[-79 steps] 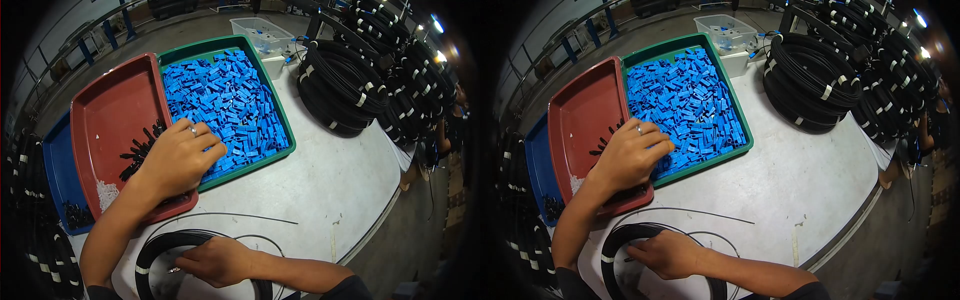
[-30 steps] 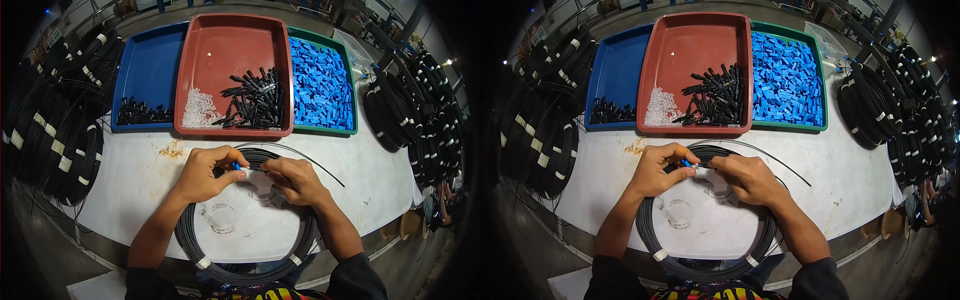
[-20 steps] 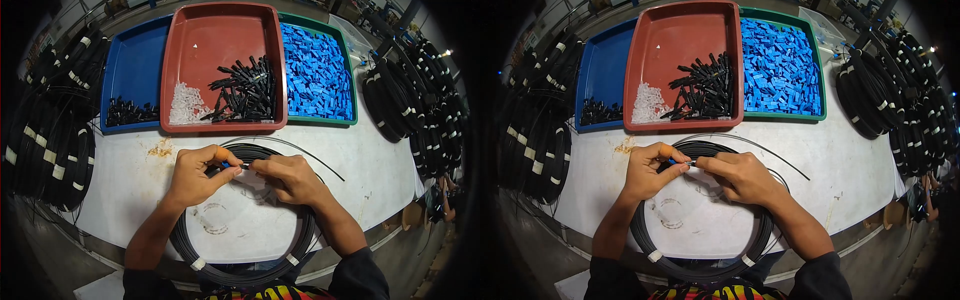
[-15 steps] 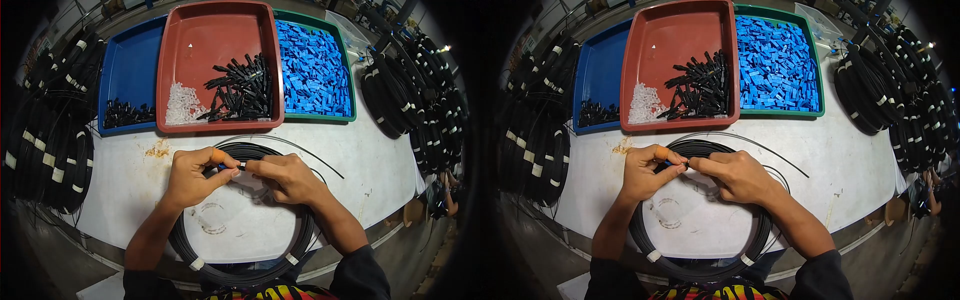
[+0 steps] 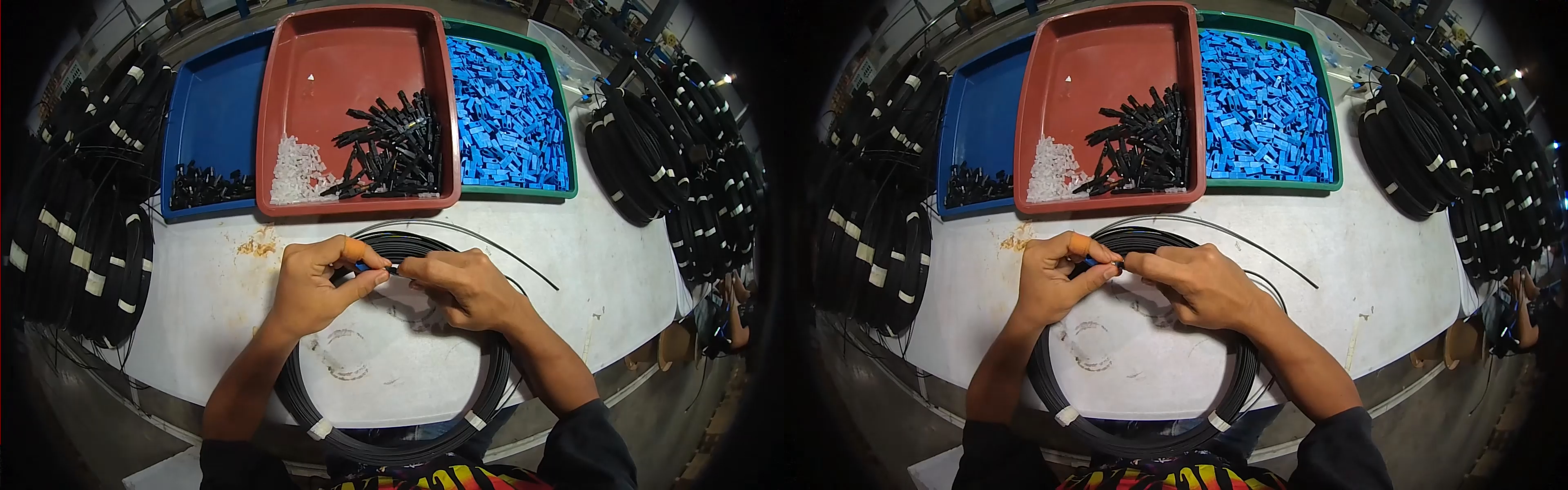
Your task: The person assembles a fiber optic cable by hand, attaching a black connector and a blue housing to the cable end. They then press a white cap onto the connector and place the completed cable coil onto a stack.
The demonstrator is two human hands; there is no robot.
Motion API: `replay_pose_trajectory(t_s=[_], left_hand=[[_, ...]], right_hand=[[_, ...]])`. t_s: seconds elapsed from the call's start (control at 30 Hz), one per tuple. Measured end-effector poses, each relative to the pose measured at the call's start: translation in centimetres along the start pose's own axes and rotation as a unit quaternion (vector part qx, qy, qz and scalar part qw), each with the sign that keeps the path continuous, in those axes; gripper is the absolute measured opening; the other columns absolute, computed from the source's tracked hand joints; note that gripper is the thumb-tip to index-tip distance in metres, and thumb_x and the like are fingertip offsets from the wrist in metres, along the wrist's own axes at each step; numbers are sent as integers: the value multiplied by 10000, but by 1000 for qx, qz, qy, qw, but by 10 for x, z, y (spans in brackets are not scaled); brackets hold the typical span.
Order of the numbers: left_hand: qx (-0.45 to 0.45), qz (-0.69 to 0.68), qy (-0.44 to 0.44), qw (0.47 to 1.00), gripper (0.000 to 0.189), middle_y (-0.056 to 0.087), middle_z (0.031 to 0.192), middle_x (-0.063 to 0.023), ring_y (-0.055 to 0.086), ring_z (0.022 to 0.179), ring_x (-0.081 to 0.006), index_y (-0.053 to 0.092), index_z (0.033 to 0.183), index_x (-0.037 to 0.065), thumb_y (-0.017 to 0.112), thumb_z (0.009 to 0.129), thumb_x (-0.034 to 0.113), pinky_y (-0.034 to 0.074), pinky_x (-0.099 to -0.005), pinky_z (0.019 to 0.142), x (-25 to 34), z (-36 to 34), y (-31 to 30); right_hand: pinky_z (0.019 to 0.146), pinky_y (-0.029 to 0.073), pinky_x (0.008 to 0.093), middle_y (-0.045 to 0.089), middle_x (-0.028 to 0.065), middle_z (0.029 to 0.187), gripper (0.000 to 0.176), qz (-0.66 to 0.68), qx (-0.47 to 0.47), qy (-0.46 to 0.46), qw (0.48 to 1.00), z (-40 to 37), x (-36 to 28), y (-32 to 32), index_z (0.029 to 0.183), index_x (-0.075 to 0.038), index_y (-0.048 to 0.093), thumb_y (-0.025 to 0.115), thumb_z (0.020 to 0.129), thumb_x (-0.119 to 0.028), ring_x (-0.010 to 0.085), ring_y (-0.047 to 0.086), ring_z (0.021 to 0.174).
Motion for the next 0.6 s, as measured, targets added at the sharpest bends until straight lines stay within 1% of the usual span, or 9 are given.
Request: replay_pose_trajectory(t_s=[0.13,0.2,0.23,0.3,0.37,0.43,0.5,0.53,0.6], left_hand=[[-22,30,30,999,240,767,934,-104,708,788,-103,693,1064,-38,793,846,-35,572,-235,712,4,1,2],[-1,-47,-26,999,462,765,957,-120,708,828,-108,562,1271,-23,782,865,-37,564,-236,751,-1,0,2],[-1,-47,-25,999,462,765,957,-120,708,828,-108,562,1271,-23,782,865,-37,564,-236,751,-1,0,2],[-7,-106,-54,993,593,760,983,-157,710,875,-122,424,1349,7,779,876,-35,556,-242,781,-4,0,3],[-6,-120,-55,991,572,755,994,-171,712,892,-134,420,1307,7,786,869,-39,560,-248,792,-6,-1,3],[-3,-136,-55,989,554,751,1005,-186,713,909,-145,417,1266,7,793,862,-42,564,-254,803,-7,-3,3],[34,-186,-69,979,490,744,996,-191,714,924,-150,432,1172,21,793,852,-62,571,-257,818,-10,-4,-1],[34,-186,-70,980,490,744,996,-191,714,924,-150,432,1172,21,793,852,-62,571,-257,818,-10,-3,-2],[50,-119,-26,991,413,738,976,-175,708,925,-137,483,1085,18,808,841,-54,574,-253,822,-6,-1,-8]], right_hand=[[636,541,404,675,105,815,504,-21,-8,-10,1000,-1,2,1,1179,-55,654,634,686,50,312,690,710],[625,538,397,671,103,798,504,-21,-5,-16,1000,-3,3,1,1174,-50,663,632,680,50,306,687,692],[621,522,413,641,100,784,565,-16,3,-21,1000,-5,5,2,1220,-74,643,636,663,22,313,664,691],[617,506,429,612,97,770,626,-12,11,-28,999,-5,4,0,1266,-97,622,639,646,-6,321,641,690],[604,537,385,668,96,778,482,-33,11,-18,999,-4,1,-2,1132,-35,685,619,665,62,288,687,670],[608,540,384,672,100,787,483,-33,15,-23,999,-4,0,-3,1132,-32,685,621,664,67,287,687,670],[612,542,383,676,105,796,483,-30,22,-25,999,-5,1,-4,1133,-29,685,623,664,72,285,688,671],[615,542,382,677,111,804,471,-25,37,-23,999,-6,3,-5,1131,-24,684,628,676,82,286,686,670],[617,542,382,679,118,812,459,-17,51,-22,998,-7,5,-4,1130,-20,682,634,687,92,287,683,670]])
Point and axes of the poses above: each hand's wrist, its own z-axis towards the middle knuckle, its own y-axis out of the palm, x = y × z, the point moved 7 cm from there along z, towards the middle knuckle
